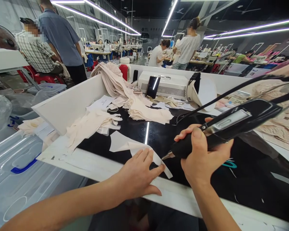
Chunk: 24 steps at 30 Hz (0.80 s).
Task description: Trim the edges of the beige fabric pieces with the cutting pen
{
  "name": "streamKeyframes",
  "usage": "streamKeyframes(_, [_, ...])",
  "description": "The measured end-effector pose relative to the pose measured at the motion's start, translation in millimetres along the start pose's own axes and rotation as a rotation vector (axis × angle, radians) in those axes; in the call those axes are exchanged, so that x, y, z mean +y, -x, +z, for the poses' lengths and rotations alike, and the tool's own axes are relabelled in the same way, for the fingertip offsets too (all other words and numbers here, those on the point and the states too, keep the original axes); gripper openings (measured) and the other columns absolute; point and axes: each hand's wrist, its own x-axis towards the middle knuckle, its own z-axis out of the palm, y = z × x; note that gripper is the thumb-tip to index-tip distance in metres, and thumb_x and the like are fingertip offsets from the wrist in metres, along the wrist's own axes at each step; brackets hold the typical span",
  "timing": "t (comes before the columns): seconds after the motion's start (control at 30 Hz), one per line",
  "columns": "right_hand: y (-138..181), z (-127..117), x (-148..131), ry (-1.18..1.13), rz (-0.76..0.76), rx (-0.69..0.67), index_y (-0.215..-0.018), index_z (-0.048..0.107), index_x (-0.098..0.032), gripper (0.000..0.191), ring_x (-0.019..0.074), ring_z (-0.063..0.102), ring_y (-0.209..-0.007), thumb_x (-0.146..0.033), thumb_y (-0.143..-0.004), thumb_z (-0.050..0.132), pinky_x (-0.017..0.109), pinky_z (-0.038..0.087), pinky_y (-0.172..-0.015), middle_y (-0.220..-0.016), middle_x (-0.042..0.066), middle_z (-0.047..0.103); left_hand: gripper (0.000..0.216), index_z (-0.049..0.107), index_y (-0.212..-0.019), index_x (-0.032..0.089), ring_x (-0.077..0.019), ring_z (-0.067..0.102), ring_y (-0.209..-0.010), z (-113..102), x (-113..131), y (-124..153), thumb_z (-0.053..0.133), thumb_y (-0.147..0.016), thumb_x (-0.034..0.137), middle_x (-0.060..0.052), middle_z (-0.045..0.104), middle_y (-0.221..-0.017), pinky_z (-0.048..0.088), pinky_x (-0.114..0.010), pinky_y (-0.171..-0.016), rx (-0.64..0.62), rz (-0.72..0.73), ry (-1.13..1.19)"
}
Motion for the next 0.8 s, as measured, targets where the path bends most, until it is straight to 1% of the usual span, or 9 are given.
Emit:
streamKeyframes(0.13, [-2.6, 3.9, 3.8, -0.040, 0.007, 0.016, -0.119, 0.062, -0.030, 0.049, 0.0157, 0.065, -0.053, -0.042, -0.085, 0.094, 0.033, 0.060, -0.053, -0.077, -0.013, 0.072, 0.091, 0.067, -0.166, 0.020, -0.0519, 0.070, -0.155, -1.4, -0.8, -0.5, 0.080, -0.102, 0.084, -0.034, 0.069, -0.163, 0.064, -0.065, -0.123, -0.001, 0.004, -0.002])
streamKeyframes(0.3, [0.0, 3.3, 7.8, -0.003, 0.018, -0.046, -0.118, 0.062, -0.027, 0.043, 0.0137, 0.068, -0.058, -0.040, -0.091, 0.093, 0.032, 0.064, -0.061, -0.081, -0.011, 0.074, 0.091, 0.067, -0.166, 0.021, -0.0505, 0.071, -0.153, -1.5, -1.2, -1.4, 0.081, -0.102, 0.084, -0.033, 0.069, -0.162, 0.064, -0.063, -0.123, -0.004, -0.002, -0.001])
streamKeyframes(0.4, [2.2, 3.0, 7.3, 0.011, 0.017, -0.049, -0.118, 0.063, -0.026, 0.043, 0.0133, 0.067, -0.060, -0.042, -0.093, 0.094, 0.032, 0.065, -0.062, -0.082, -0.010, 0.074, 0.092, 0.067, -0.168, 0.021, -0.0484, 0.072, -0.152, -1.2, -2.0, -1.5, 0.079, -0.102, 0.085, -0.033, 0.069, -0.162, 0.065, -0.062, -0.123, -0.001, 0.002, 0.014])
streamKeyframes(0.57, [5.9, 1.6, 5.2, 0.007, 0.015, -0.036, -0.122, 0.062, -0.026, 0.049, 0.0138, 0.068, -0.059, -0.044, -0.091, 0.096, 0.033, 0.065, -0.062, -0.082, -0.011, 0.075, 0.080, 0.069, -0.166, 0.021, -0.0475, 0.070, -0.154, -3.4, -9.8, 3.8, 0.078, -0.109, 0.076, -0.031, 0.070, -0.158, 0.065, -0.059, -0.122, 0.022, 0.022, 0.090])
streamKeyframes(0.73, [10.4, -0.9, 1.7, 0.017, 0.007, -0.043, -0.124, 0.063, -0.027, 0.054, 0.0148, 0.070, -0.058, -0.049, -0.090, 0.099, 0.035, 0.065, -0.063, -0.082, -0.011, 0.076, 0.074, 0.064, -0.172, 0.021, -0.0394, 0.072, -0.153, -6.5, -22.0, 11.2, 0.071, -0.117, 0.070, -0.027, 0.069, -0.163, 0.067, -0.050, -0.121, 0.061, 0.019, 0.227])
streamKeyframes(0.8, [11.8, -1.0, 0.6, 0.012, 0.007, -0.043, -0.124, 0.063, -0.027, 0.055, 0.0147, 0.070, -0.058, -0.050, -0.090, 0.100, 0.035, 0.064, -0.063, -0.082, -0.011, 0.076, 0.069, 0.066, -0.170, 0.021, -0.0382, 0.071, -0.153, -7.3, -24.6, 11.3, 0.069, -0.119, 0.067, -0.027, 0.068, -0.166, 0.067, -0.048, -0.122, 0.079, 0.026, 0.253])
